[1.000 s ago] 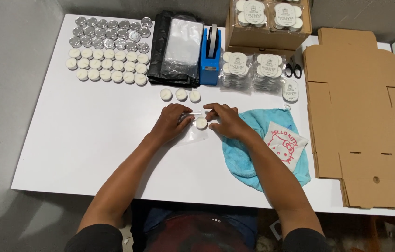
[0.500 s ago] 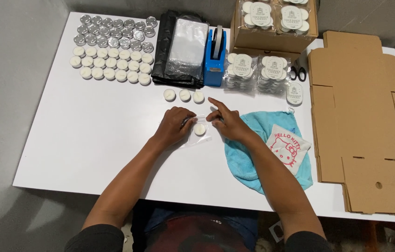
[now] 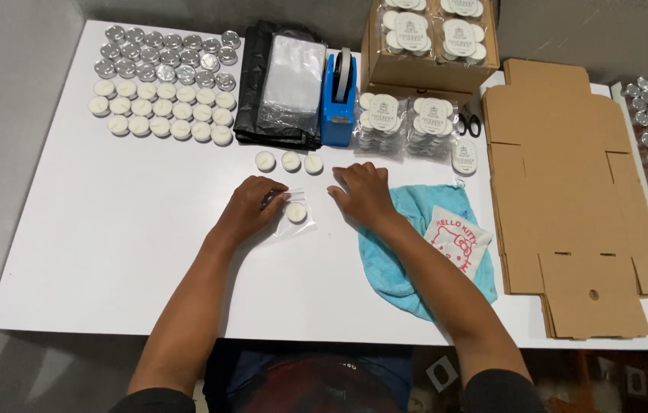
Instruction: Packing small tea light candles into individual plastic bags at a packaging station.
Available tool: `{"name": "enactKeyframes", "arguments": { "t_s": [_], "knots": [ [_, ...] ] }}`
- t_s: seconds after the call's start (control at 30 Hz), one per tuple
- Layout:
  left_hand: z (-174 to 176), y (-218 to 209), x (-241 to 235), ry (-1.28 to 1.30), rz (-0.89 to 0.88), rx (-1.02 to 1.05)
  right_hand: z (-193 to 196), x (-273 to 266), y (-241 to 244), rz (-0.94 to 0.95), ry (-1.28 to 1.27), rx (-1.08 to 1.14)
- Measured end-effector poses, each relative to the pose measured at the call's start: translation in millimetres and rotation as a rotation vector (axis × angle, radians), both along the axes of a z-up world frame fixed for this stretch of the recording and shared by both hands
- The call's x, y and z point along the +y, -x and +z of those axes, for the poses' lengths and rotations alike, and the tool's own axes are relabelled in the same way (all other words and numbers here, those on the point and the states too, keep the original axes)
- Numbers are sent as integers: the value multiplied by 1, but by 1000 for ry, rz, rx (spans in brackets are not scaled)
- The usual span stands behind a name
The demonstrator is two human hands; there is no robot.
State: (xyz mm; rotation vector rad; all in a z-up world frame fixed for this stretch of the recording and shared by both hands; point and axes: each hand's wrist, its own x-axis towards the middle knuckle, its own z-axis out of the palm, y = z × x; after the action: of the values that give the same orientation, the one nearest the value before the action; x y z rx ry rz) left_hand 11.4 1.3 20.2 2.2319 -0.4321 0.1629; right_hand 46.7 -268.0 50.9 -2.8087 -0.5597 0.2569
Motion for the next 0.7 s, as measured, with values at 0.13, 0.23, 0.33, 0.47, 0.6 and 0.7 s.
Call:
{"name": "enactKeyframes", "arguments": {
  "t_s": [0.13,0.23,0.33,0.47,0.6,0.7],
  "knots": [
    [-10,-4,5,-33,19,-3,0,20,-19,-33,4,35],
    [-8,-4,11,-43,43,5,0,34,-28,-68,-75,50],
    [-9,-4,20,-59,56,14,0,40,-27,-18,-104,72],
    [-15,-10,37,-65,125,-46,1,35,-29,2,-134,69],
    [-7,-8,42,-8,161,-21,7,22,-17,25,-144,111],
    [-16,-12,39,8,145,-43,14,12,-3,34,-114,122]
  ]
}}
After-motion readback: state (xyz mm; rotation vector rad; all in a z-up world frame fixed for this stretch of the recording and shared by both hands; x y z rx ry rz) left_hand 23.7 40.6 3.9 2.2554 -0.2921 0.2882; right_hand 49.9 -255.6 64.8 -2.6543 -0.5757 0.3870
